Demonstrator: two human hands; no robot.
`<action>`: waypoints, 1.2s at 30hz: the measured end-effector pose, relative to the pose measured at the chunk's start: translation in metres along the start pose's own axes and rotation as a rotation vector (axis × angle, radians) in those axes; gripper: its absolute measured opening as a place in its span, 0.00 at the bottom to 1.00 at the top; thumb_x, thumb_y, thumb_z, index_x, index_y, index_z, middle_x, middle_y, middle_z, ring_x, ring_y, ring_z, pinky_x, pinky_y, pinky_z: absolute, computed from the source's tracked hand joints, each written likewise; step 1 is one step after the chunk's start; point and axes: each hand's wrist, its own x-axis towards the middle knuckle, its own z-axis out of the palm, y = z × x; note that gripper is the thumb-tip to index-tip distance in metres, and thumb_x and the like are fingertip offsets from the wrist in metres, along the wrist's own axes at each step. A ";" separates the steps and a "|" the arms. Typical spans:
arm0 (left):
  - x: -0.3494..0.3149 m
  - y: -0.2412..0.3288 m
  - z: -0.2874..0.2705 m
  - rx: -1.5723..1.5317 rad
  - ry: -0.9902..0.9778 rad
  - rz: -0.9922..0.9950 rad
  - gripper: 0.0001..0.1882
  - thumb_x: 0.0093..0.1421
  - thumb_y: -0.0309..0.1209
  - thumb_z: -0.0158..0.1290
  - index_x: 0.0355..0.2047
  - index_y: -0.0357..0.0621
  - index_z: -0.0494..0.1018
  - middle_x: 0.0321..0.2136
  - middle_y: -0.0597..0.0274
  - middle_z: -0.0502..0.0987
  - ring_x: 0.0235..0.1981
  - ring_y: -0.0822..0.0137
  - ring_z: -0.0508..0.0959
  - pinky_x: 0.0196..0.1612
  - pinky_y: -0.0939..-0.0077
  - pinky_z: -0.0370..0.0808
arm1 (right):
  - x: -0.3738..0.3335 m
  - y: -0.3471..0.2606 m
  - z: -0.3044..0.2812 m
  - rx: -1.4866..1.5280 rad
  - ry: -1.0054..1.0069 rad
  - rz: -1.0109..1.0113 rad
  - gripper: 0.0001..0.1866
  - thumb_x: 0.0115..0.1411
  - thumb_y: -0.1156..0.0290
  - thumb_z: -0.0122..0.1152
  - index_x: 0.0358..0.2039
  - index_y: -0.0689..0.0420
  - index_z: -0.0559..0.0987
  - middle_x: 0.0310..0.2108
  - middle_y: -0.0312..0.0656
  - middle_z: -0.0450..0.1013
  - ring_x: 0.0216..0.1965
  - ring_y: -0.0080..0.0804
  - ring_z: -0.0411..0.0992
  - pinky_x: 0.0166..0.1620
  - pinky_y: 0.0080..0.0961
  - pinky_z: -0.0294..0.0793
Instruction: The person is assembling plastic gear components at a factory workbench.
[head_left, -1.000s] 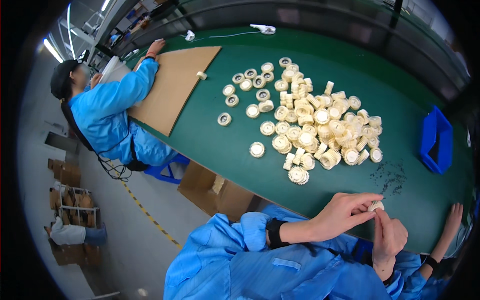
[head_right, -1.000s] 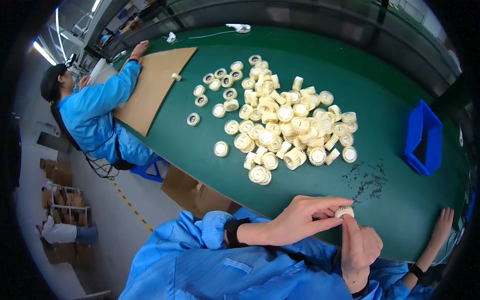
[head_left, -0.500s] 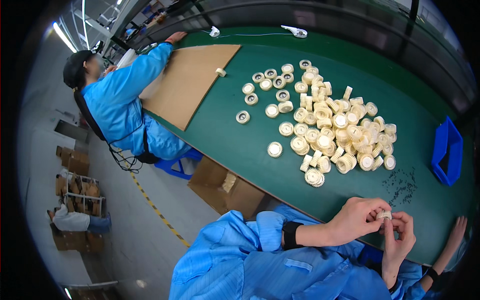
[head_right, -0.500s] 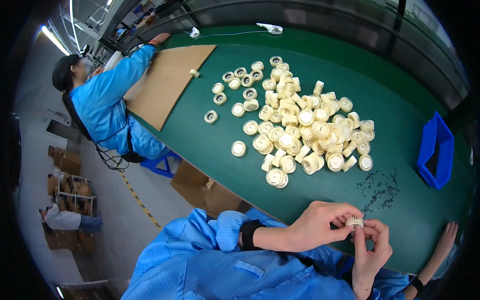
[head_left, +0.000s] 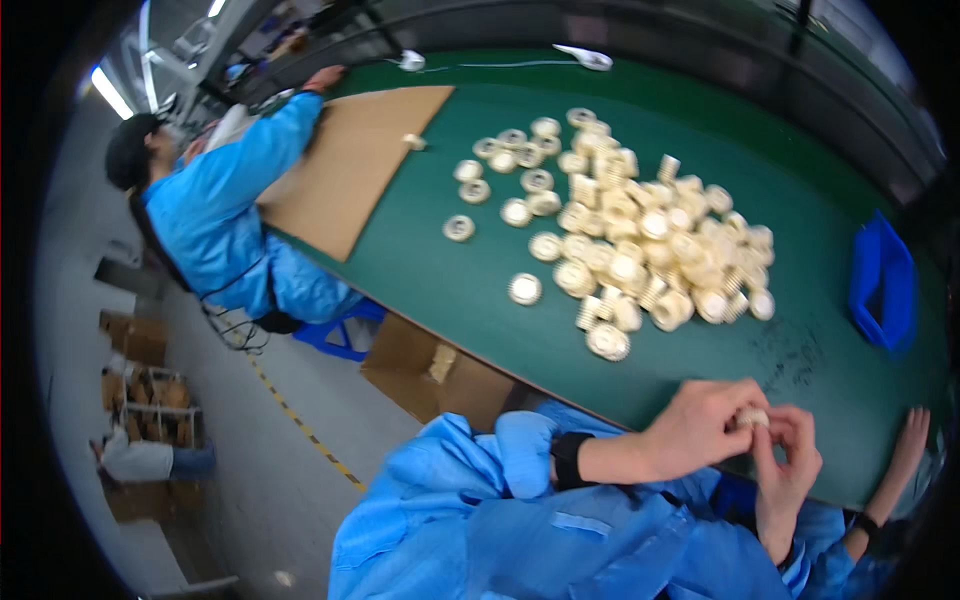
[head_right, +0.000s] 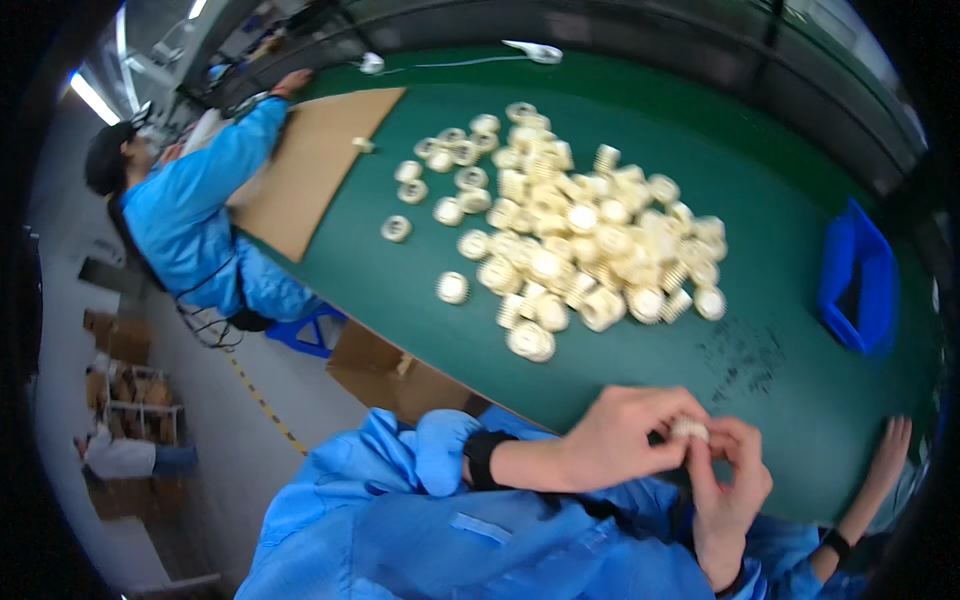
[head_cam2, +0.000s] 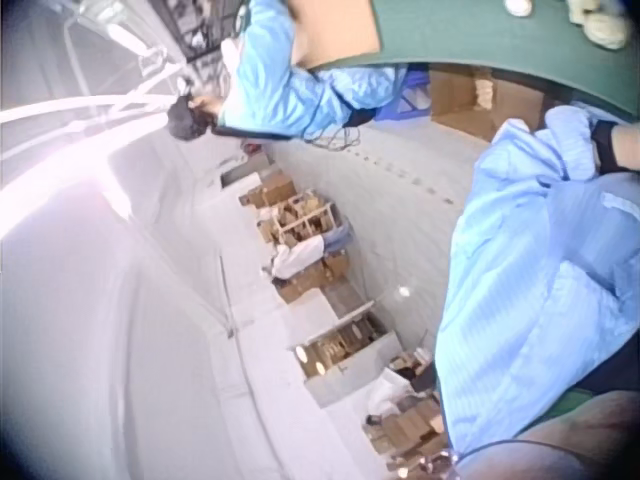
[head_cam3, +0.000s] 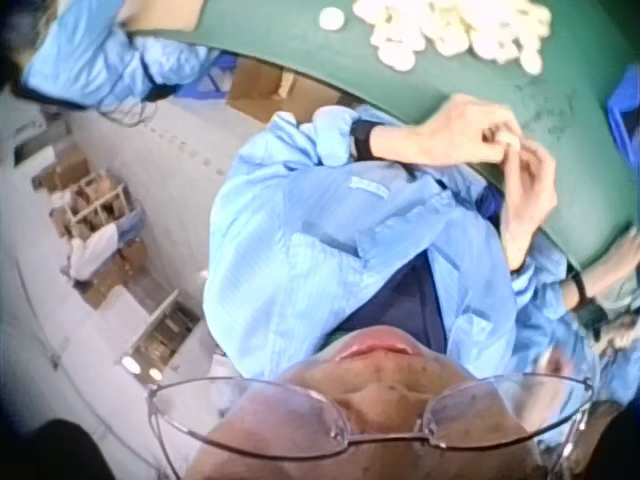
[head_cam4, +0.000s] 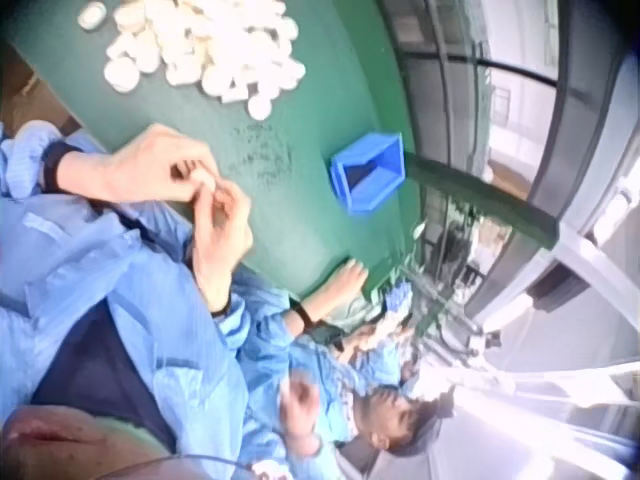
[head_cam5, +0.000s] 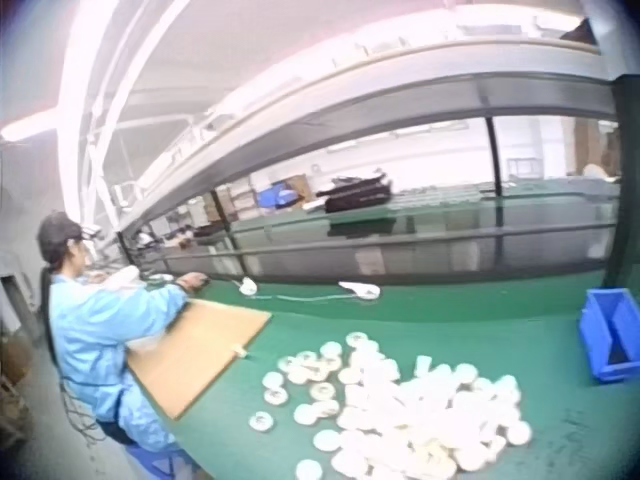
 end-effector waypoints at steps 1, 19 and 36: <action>0.003 0.001 0.002 0.054 0.033 0.013 0.10 0.50 0.25 0.57 0.34 0.40 0.75 0.25 0.57 0.77 0.25 0.65 0.79 0.27 0.75 0.75 | 0.002 -0.002 0.003 -0.107 0.025 -0.065 0.12 0.52 0.81 0.61 0.38 0.61 0.73 0.24 0.42 0.76 0.24 0.24 0.74 0.30 0.20 0.72; 0.015 -0.002 0.000 -0.211 -0.173 -0.298 0.19 0.56 0.16 0.54 0.49 0.31 0.69 0.41 0.53 0.77 0.42 0.69 0.78 0.45 0.79 0.76 | 0.017 0.016 -0.007 0.244 -0.072 0.106 0.11 0.58 0.75 0.59 0.42 0.60 0.73 0.28 0.40 0.77 0.28 0.24 0.76 0.33 0.19 0.75; 0.008 -0.011 0.007 -0.104 -0.117 -0.315 0.17 0.55 0.18 0.53 0.46 0.30 0.68 0.38 0.49 0.78 0.37 0.66 0.80 0.39 0.79 0.76 | 0.011 0.044 -0.037 0.116 0.046 0.115 0.09 0.57 0.73 0.61 0.38 0.61 0.75 0.19 0.36 0.74 0.19 0.20 0.71 0.23 0.19 0.69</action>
